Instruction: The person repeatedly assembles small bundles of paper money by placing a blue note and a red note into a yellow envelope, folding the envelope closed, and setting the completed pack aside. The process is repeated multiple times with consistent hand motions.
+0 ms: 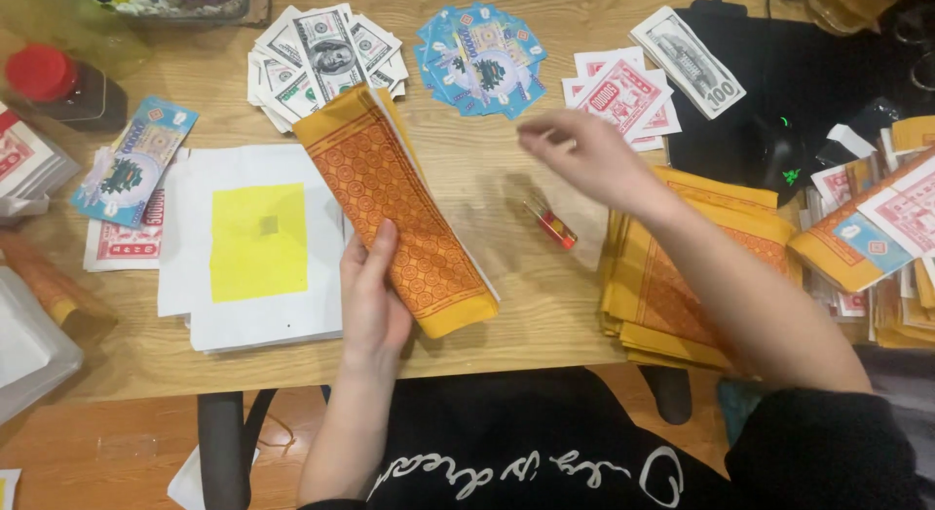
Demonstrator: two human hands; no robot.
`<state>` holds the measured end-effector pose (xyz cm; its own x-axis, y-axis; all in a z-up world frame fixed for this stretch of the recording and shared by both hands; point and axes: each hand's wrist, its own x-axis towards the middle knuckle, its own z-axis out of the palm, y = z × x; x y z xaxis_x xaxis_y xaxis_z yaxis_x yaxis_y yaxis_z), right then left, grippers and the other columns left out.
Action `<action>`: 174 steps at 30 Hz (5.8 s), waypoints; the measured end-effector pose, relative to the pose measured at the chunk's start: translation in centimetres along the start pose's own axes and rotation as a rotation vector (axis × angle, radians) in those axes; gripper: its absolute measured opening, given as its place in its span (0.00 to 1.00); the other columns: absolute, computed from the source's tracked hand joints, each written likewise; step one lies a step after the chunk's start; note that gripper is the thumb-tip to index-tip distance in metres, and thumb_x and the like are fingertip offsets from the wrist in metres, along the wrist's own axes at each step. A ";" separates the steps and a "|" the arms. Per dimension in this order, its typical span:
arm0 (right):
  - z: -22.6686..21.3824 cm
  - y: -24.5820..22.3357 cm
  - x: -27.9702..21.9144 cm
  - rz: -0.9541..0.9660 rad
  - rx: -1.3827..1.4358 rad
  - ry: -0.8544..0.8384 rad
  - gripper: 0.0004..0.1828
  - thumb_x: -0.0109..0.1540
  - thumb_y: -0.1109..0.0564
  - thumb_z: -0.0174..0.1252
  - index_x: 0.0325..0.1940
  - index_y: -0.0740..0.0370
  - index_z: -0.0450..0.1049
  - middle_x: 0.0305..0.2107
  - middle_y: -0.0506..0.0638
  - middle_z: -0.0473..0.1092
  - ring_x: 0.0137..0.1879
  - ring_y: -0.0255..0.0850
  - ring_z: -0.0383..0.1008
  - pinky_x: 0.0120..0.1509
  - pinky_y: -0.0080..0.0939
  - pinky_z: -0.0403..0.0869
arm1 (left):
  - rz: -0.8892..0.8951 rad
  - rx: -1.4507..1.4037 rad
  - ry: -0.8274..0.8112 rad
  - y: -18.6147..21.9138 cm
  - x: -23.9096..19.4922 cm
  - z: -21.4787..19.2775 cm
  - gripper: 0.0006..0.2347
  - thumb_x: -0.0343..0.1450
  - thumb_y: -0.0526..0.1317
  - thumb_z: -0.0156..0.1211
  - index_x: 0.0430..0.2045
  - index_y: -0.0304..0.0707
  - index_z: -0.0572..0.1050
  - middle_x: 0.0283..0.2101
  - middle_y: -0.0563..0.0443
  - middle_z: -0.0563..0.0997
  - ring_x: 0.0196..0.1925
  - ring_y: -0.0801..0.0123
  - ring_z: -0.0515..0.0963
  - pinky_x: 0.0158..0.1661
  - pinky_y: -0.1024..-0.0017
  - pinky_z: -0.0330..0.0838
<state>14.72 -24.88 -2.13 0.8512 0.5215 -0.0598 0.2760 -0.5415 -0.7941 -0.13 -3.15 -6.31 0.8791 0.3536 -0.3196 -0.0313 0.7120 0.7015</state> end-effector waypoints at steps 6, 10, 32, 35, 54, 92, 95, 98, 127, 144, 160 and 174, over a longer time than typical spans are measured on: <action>1.5 0.5 10.9 0.084 -0.294 0.284 0.17 0.62 0.52 0.50 0.41 0.67 0.78 0.41 0.56 0.76 0.47 0.47 0.75 0.48 0.48 0.71 | -0.052 -0.138 0.096 -0.2 -0.1 -1.6 0.16 0.64 0.34 0.61 0.47 0.34 0.73 0.47 0.44 0.79 0.49 0.62 0.77 0.51 0.67 0.73; 4.7 3.2 16.3 0.153 -0.589 0.376 0.26 0.61 0.43 0.58 0.47 0.71 0.68 0.46 0.69 0.63 0.56 0.62 0.60 0.55 0.60 0.66 | -0.038 -0.155 0.073 -0.1 0.4 -2.9 0.11 0.66 0.33 0.60 0.42 0.34 0.74 0.43 0.46 0.81 0.45 0.66 0.79 0.48 0.69 0.74; -0.4 3.3 17.5 0.266 -0.694 0.387 0.17 0.54 0.63 0.47 0.45 0.61 0.72 0.37 0.67 0.72 0.41 0.71 0.70 0.39 0.68 0.68 | -0.082 -0.168 0.021 1.8 1.2 -3.0 0.14 0.66 0.36 0.60 0.44 0.29 0.74 0.47 0.42 0.80 0.48 0.61 0.79 0.50 0.66 0.74; -0.6 3.6 16.3 0.178 -0.647 0.284 0.20 0.54 0.63 0.49 0.49 0.61 0.75 0.33 0.62 0.75 0.39 0.63 0.73 0.35 0.64 0.69 | -0.079 -0.151 0.024 1.9 1.3 -2.7 0.12 0.67 0.36 0.60 0.41 0.29 0.74 0.44 0.42 0.80 0.45 0.63 0.79 0.47 0.68 0.74; 3.3 -9.4 -2.8 -1.361 -0.632 -0.101 0.15 0.68 0.62 0.45 0.54 0.62 0.74 0.53 0.54 0.71 0.61 0.52 0.71 0.63 0.68 0.66 | -0.144 0.183 -0.550 2.5 0.0 -2.1 0.21 0.70 0.44 0.56 0.54 0.27 0.68 0.50 0.44 0.78 0.46 0.71 0.78 0.43 0.73 0.77; 11.2 -6.3 20.0 -0.196 -0.587 0.400 0.08 0.55 0.63 0.47 0.20 0.65 0.65 0.21 0.63 0.68 0.27 0.67 0.66 0.29 0.62 0.60 | 0.225 -0.242 0.102 3.2 3.2 -7.6 0.12 0.64 0.32 0.54 0.41 0.29 0.73 0.41 0.45 0.80 0.44 0.65 0.78 0.46 0.72 0.73; 9.7 -7.9 16.0 -0.257 -0.541 0.332 0.11 0.59 0.61 0.47 0.21 0.62 0.66 0.15 0.65 0.63 0.25 0.71 0.59 0.29 0.56 0.59 | 0.192 -0.259 0.100 3.2 2.9 -7.1 0.08 0.64 0.31 0.54 0.35 0.34 0.74 0.38 0.46 0.79 0.42 0.65 0.77 0.43 0.71 0.72; 9.4 -12.0 9.4 -0.373 -0.248 0.241 0.12 0.60 0.60 0.46 0.37 0.60 0.78 0.22 0.43 0.72 0.28 0.28 0.61 0.30 0.34 0.61 | 0.190 -0.371 0.045 3.0 3.3 -6.8 0.08 0.63 0.28 0.54 0.34 0.34 0.73 0.39 0.46 0.79 0.42 0.64 0.76 0.45 0.71 0.71; -10.8 6.4 4.3 0.224 -0.802 -0.196 0.18 0.63 0.53 0.57 0.57 0.55 0.75 0.43 0.58 0.68 0.52 0.53 0.67 0.53 0.49 0.64 | 0.096 -0.112 -0.092 0.2 1.2 -5.6 0.12 0.64 0.33 0.50 0.41 0.32 0.71 0.39 0.47 0.78 0.40 0.65 0.76 0.42 0.73 0.70; -8.9 4.1 8.4 0.339 -1.043 -0.506 0.13 0.60 0.59 0.56 0.48 0.57 0.69 0.50 0.53 0.59 0.46 0.51 0.69 0.43 0.48 0.67 | 0.013 -0.098 -0.053 0.2 1.7 -5.2 0.14 0.64 0.32 0.52 0.44 0.32 0.70 0.42 0.45 0.77 0.44 0.64 0.76 0.45 0.73 0.71; -12.5 -0.7 2.6 0.299 -0.933 -0.348 0.10 0.60 0.58 0.53 0.43 0.56 0.76 0.37 0.53 0.75 0.42 0.48 0.72 0.46 0.46 0.67 | -0.009 -0.031 -0.072 -0.1 1.2 -5.0 0.16 0.65 0.31 0.49 0.48 0.30 0.69 0.46 0.44 0.77 0.46 0.65 0.76 0.47 0.73 0.70; 2.1 -5.0 -10.4 -1.132 -0.949 0.393 0.12 0.63 0.66 0.52 0.46 0.61 0.80 0.31 0.53 0.64 0.35 0.44 0.66 0.41 0.44 0.74 | 0.107 0.163 -0.437 -2.6 -1.1 1.1 0.19 0.69 0.30 0.52 0.56 0.27 0.61 0.43 0.38 0.78 0.44 0.66 0.76 0.41 0.66 0.78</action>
<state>3.59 -26.23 1.21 0.0214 0.8189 0.5735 0.8871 -0.2801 0.3668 -0.53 -6.06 -7.07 0.9937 0.1070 0.0331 -0.0885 0.5686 0.8179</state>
